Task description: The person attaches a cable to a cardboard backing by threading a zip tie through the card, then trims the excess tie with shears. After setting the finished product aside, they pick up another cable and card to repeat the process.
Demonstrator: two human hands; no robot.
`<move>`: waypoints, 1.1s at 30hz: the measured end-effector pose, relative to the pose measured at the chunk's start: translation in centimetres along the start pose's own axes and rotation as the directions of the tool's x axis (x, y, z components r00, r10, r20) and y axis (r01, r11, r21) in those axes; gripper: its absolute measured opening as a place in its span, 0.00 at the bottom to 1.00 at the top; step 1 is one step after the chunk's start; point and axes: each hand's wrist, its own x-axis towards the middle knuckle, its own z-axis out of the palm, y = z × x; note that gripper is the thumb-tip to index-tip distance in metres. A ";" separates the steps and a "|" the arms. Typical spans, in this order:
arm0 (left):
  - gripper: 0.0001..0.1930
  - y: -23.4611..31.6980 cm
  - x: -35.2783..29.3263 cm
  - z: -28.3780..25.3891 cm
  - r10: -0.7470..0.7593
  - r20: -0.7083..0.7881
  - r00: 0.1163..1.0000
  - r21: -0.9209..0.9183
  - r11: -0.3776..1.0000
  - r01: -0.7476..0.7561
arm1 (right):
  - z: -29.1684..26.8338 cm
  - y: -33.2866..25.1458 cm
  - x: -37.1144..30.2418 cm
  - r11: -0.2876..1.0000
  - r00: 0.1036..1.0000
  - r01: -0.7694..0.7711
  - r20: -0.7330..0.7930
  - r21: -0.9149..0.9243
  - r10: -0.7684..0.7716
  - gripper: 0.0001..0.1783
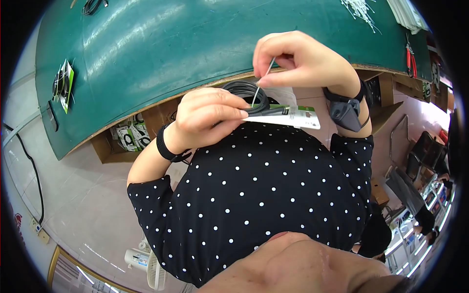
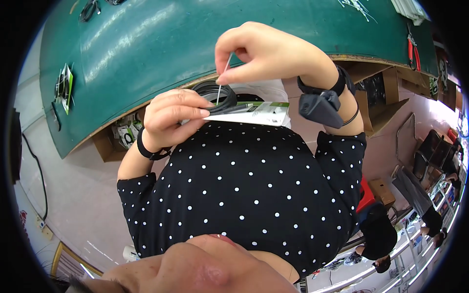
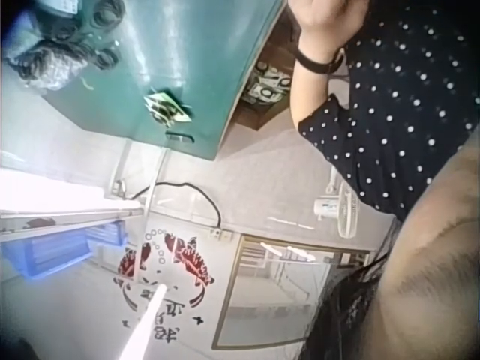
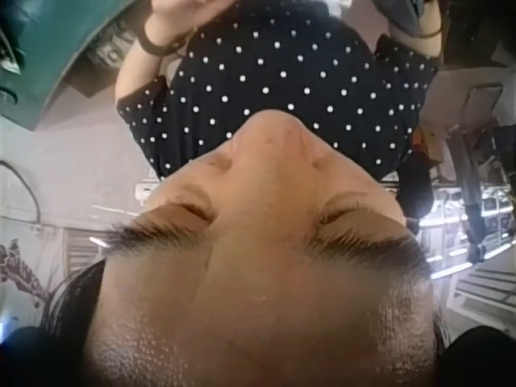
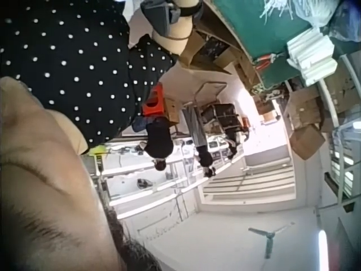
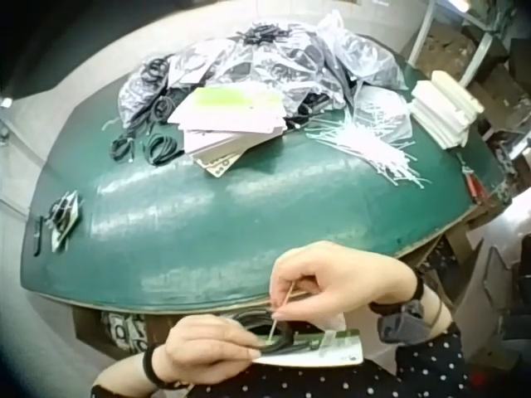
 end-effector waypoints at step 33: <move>0.09 -0.1 -1.3 0.9 -0.582 0.099 0.807 -0.465 0.690 0.555 | 3.4 1.2 -1.9 0.956 0.969 0.200 -0.100 -0.213 -0.225 0.08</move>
